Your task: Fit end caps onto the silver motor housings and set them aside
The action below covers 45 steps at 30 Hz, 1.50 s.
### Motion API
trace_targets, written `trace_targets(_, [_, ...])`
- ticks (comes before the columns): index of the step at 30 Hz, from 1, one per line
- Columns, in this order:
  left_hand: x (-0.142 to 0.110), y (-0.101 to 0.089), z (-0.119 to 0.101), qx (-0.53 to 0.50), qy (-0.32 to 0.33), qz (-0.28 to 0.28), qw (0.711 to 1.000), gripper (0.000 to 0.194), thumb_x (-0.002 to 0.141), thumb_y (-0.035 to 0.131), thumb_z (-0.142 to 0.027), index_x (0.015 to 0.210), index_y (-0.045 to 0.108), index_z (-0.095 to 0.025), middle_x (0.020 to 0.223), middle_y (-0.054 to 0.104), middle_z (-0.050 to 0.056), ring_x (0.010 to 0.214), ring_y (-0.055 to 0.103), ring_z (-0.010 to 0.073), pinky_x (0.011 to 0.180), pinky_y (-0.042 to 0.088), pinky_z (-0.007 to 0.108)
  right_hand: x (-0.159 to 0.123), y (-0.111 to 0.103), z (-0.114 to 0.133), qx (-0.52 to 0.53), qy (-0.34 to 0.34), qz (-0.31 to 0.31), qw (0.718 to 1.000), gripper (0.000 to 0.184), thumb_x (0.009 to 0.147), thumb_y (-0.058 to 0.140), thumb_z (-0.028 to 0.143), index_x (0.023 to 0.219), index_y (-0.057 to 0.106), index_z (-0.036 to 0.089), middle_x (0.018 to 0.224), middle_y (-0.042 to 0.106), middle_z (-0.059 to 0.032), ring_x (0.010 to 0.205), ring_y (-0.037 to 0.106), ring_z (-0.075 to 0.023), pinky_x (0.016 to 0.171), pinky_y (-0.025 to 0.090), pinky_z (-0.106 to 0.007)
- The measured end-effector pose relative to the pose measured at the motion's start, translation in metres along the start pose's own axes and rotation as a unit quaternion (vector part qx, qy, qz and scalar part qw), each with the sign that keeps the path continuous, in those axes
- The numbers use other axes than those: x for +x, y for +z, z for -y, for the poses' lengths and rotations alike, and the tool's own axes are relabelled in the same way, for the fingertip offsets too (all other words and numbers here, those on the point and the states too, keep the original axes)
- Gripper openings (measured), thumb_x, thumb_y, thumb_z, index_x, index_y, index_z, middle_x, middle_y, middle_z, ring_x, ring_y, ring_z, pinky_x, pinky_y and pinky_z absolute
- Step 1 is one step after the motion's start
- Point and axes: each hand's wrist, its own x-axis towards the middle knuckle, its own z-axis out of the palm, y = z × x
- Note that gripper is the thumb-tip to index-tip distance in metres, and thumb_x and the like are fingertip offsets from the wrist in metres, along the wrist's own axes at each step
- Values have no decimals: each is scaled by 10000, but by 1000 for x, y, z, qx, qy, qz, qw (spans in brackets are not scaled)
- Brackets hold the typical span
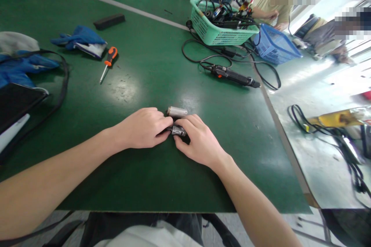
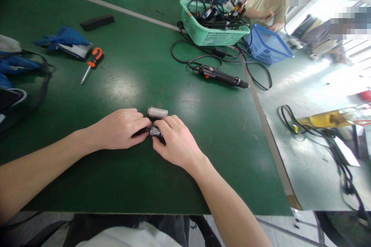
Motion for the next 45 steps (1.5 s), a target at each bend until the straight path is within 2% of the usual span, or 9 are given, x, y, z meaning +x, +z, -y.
trace_targets(18, [-1, 3, 0, -15, 17, -27, 999, 215, 993, 543, -279, 878, 690, -172, 739, 667, 44, 661, 615, 186, 682, 466, 334, -1, 0, -1, -3, 0, 2, 1000, 156, 967, 641, 241, 1116, 675, 207, 1113, 718, -103, 1037, 649, -281, 954, 562, -453])
trace_targets(25, [-1, 3, 0, 5, 15, -6, 1000, 236, 1009, 524, -299, 902, 694, -173, 753, 675, 42, 676, 628, 194, 701, 480, 349, 0, 0, 0, -3, 1, -4, 1000, 158, 962, 642, 232, 1113, 675, 196, 1117, 719, -108, 1044, 651, -286, 956, 564, -452])
trace_targets(45, [-1, 6, 2, 17, 7, -17, 1000, 226, 1012, 537, -307, 881, 668, -178, 736, 664, 30, 655, 618, 191, 681, 461, 341, -1, 0, -2, -13, 4, -9, 1000, 184, 967, 625, 222, 1138, 674, 177, 1098, 713, -115, 1027, 636, -288, 950, 555, -456])
